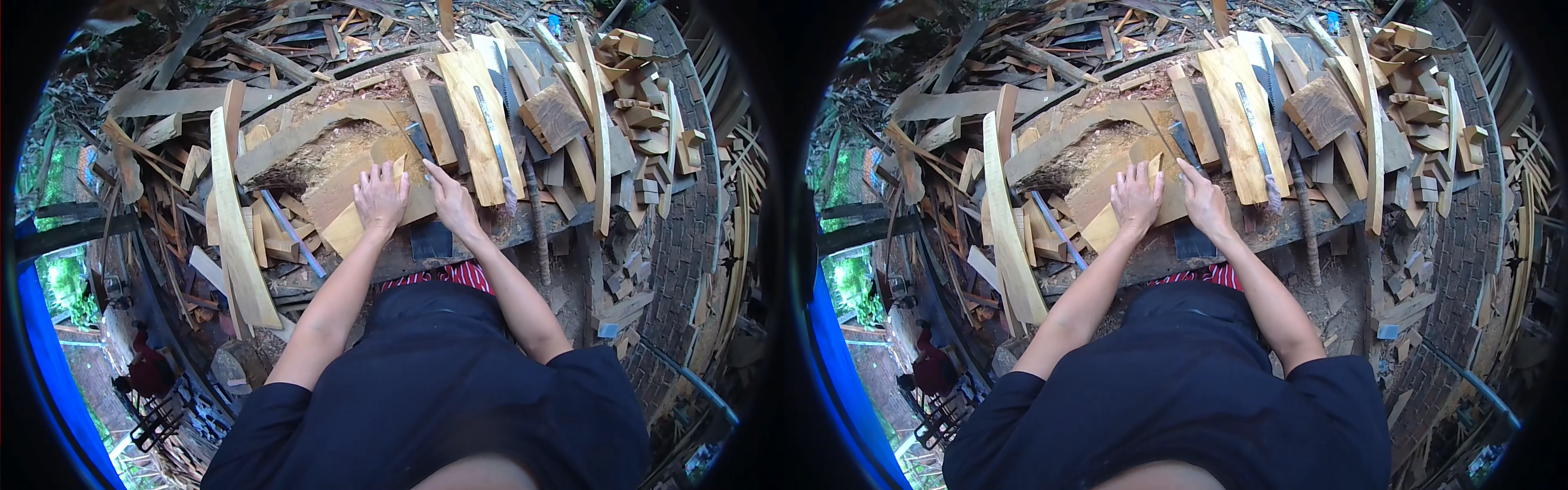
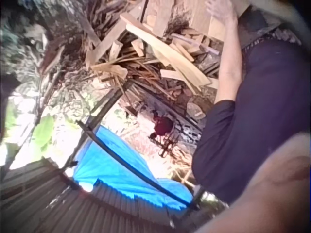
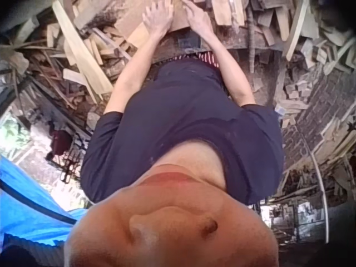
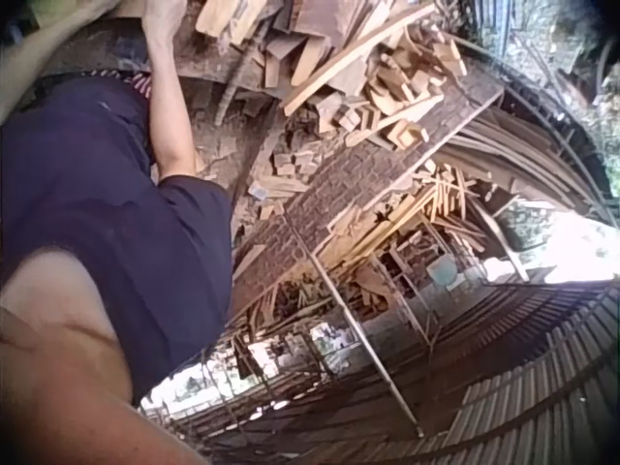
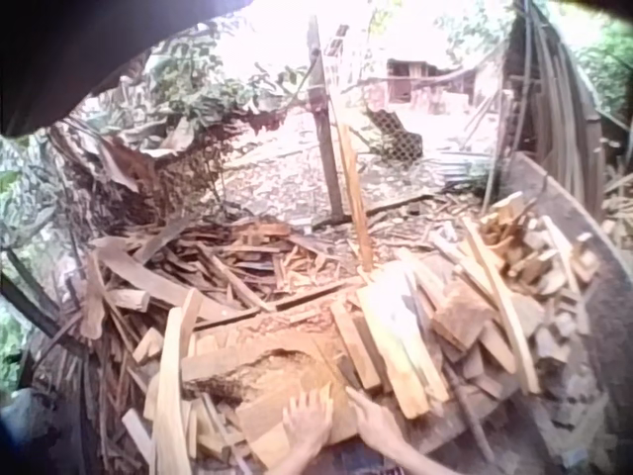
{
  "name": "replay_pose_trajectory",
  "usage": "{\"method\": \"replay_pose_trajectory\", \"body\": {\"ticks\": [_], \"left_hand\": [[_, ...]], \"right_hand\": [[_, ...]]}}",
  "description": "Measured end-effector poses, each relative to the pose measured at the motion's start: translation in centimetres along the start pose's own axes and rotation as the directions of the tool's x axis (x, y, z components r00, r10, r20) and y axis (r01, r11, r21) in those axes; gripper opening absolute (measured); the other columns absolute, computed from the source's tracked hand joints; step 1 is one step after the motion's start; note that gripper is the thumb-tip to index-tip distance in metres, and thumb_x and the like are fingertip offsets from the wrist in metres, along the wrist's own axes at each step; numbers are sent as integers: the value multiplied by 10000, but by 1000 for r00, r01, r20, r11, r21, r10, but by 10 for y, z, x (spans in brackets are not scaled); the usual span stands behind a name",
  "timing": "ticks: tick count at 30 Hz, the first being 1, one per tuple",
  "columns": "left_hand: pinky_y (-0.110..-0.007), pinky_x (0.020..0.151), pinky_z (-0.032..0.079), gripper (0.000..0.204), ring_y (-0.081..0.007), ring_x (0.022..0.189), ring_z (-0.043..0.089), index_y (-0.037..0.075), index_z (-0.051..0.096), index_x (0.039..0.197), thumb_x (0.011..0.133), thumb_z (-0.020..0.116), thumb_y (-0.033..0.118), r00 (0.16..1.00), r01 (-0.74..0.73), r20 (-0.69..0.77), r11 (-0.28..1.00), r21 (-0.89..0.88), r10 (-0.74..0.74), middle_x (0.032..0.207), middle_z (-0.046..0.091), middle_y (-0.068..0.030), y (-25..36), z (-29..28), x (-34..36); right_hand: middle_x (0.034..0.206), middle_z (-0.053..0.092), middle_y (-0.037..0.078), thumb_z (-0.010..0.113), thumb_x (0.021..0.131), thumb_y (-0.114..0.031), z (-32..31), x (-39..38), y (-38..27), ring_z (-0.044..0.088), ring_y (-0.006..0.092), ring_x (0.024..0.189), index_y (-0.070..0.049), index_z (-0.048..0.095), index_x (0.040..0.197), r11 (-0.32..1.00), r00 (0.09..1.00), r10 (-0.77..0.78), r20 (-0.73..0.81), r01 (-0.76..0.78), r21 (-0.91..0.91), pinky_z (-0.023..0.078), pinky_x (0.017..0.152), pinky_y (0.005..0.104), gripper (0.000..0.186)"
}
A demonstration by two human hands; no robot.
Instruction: Manually shape a small piece of wood using a rasp or file.
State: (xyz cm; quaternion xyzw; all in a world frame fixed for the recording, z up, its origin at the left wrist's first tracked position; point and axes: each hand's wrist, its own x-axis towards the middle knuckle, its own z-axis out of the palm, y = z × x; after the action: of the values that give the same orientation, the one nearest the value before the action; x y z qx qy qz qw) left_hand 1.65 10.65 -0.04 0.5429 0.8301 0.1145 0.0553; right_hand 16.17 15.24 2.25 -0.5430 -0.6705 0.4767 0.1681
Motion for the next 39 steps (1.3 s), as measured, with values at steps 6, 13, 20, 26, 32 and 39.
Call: {"method": "replay_pose_trajectory", "body": {"ticks": [6, 13, 20, 26, 32, 39], "left_hand": [[-441, 866, 433, 469, -286, 1038, 551, 86, 597, 1213, 917, 539, 445, 1000, -8, 1, 1000, -1, 8, 1110, 609, -101, 4, -3, 1], [-440, 858, 438, 465, -286, 1032, 557, 90, 594, 1213, 917, 538, 444, 1000, -10, 1, 1000, 24, 10, 1105, 612, -102, 3, -4, 0], [-439, 858, 438, 459, -287, 1028, 559, 91, 596, 1202, 916, 540, 445, 1000, -3, -16, 1000, 11, 4, 1099, 614, -103, 0, 0, 2], [-439, 858, 437, 462, -287, 1032, 558, 99, 596, 1209, 915, 539, 450, 1000, -15, -7, 1000, 12, 15, 1103, 613, -102, 2, -2, 1], [-443, 864, 431, 438, -282, 1019, 556, 103, 605, 1186, 908, 546, 436, 1000, -8, -18, 1000, -3, 8, 1068, 605, -104, 0, 0, 1], [-436, 860, 436, 461, -289, 1023, 559, 103, 593, 1207, 921, 525, 458, 999, -40, -9, 999, 7, 40, 1095, 609, -102, 1, -2, 1]], "right_hand": [[1206, 625, 228, 451, 996, -239, 13, 25, 27, 599, 378, 1137, -158, 540, 1355, 997, 994, 8, 110, -16, 70, 470, 948, 417, 379], [1249, 605, 227, 446, 994, -225, -7, -2, -8, 585, 380, 1164, -158, 540, 1356, 1000, 998, 25, 50, -26, 14, 465, 964, 408, 380], [1159, 628, 229, 441, 985, -275, 21, 16, 25, 600, 453, 1039, -193, 547, 1342, 996, 996, -90, -29, 90, -2, 491, 889, 505, 381], [1060, 656, 228, 442, 986, -296, 11, 4, -8, 628, 462, 932, -244, 545, 1341, 993, 995, -97, -35, 94, -74, 508, 827, 522, 374], [1033, 652, 252, 441, 991, -288, 19, 20, -17, 630, 460, 917, -274, 506, 1370, 975, 1000, -6, 26, 11, -222, 508, 792, 542, 385], [1003, 657, 274, 468, 962, -315, 22, 15, 45, 635, 466, 938, -271, 556, 1337, 984, 998, 37, 57, -27, -176, 508, 839, 531, 387]]}}
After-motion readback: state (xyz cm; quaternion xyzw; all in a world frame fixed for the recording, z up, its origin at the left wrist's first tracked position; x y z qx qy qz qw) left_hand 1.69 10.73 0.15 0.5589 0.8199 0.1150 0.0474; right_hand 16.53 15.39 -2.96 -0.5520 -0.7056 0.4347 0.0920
